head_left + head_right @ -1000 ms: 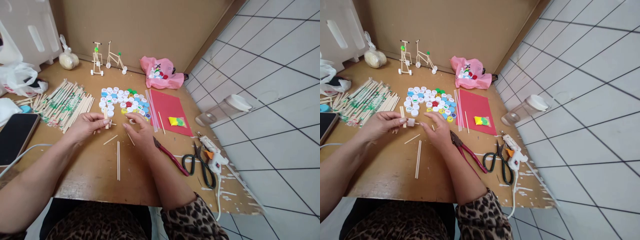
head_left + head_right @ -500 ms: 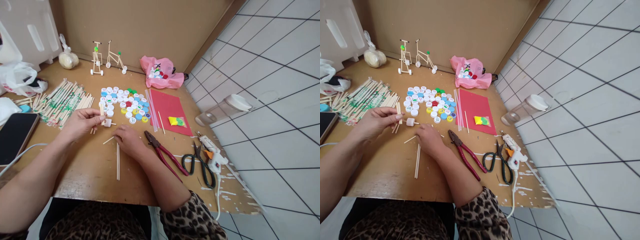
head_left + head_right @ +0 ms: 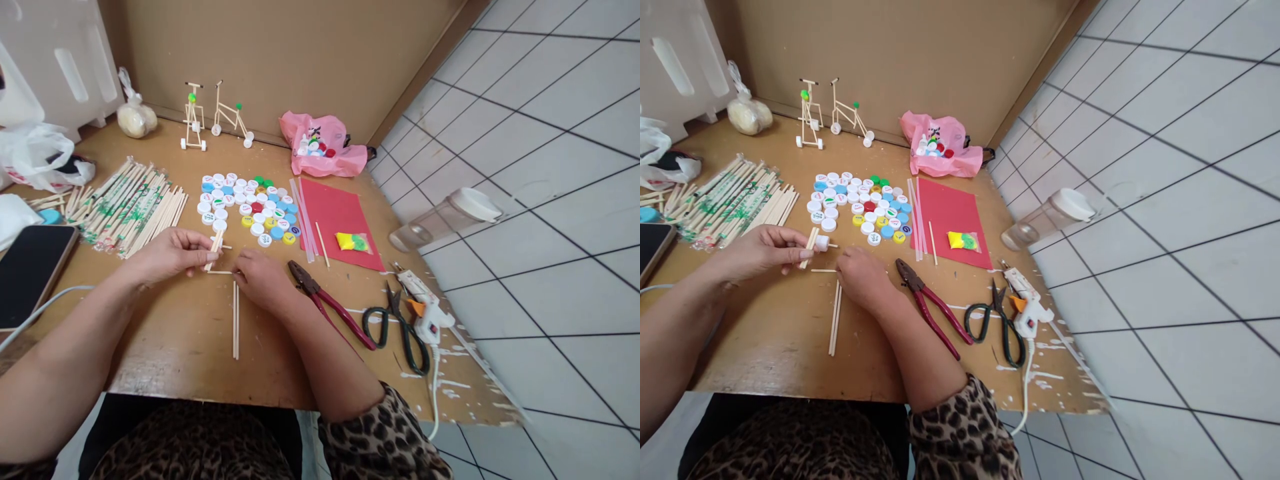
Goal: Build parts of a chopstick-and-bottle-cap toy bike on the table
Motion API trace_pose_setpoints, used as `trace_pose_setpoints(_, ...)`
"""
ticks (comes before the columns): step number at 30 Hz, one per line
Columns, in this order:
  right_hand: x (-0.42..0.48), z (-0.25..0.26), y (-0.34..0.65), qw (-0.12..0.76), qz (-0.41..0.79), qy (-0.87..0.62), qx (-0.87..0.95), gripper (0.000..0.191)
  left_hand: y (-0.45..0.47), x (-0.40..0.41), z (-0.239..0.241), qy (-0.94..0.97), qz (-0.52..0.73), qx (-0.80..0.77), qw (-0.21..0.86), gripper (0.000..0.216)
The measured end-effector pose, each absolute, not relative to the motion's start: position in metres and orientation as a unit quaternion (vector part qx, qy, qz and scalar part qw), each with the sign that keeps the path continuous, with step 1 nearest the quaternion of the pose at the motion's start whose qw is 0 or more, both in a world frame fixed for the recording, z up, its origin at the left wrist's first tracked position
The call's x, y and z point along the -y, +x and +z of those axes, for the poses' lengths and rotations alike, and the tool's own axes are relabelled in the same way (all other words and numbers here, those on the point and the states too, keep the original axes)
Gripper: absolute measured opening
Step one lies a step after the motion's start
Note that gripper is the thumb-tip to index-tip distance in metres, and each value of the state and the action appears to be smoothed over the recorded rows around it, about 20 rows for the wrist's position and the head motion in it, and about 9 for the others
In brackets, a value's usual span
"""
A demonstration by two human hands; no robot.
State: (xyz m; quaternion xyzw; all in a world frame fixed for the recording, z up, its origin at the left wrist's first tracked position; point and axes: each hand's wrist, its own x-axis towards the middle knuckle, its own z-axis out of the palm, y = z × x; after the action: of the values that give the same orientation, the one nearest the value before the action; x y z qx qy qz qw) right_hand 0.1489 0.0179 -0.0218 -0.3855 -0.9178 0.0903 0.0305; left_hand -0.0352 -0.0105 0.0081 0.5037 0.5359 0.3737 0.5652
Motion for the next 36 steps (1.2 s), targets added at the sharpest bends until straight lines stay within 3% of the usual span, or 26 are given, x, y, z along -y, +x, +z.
trace_pose_setpoints(8,-0.017,-0.022,0.149,0.019,0.069,-0.392,0.917,0.018,-0.036,0.010,0.004,0.506,0.350,-0.531,0.583,0.015)
trace_pose_setpoints(20,-0.020,-0.025,0.146,0.038,0.118,-0.420,0.899,0.016,-0.053,0.009,0.012,0.425,0.467,-0.523,0.572,0.017)
trace_pose_setpoints(28,-0.021,-0.027,0.147,0.093,0.159,-0.411,0.892,0.013,-0.052,0.011,0.013,0.574,0.247,-0.474,0.620,0.014)
trace_pose_setpoints(36,-0.018,-0.028,0.143,0.053,0.142,-0.429,0.890,0.018,-0.050,0.008,0.003,0.607,0.172,-0.450,0.632,0.015)
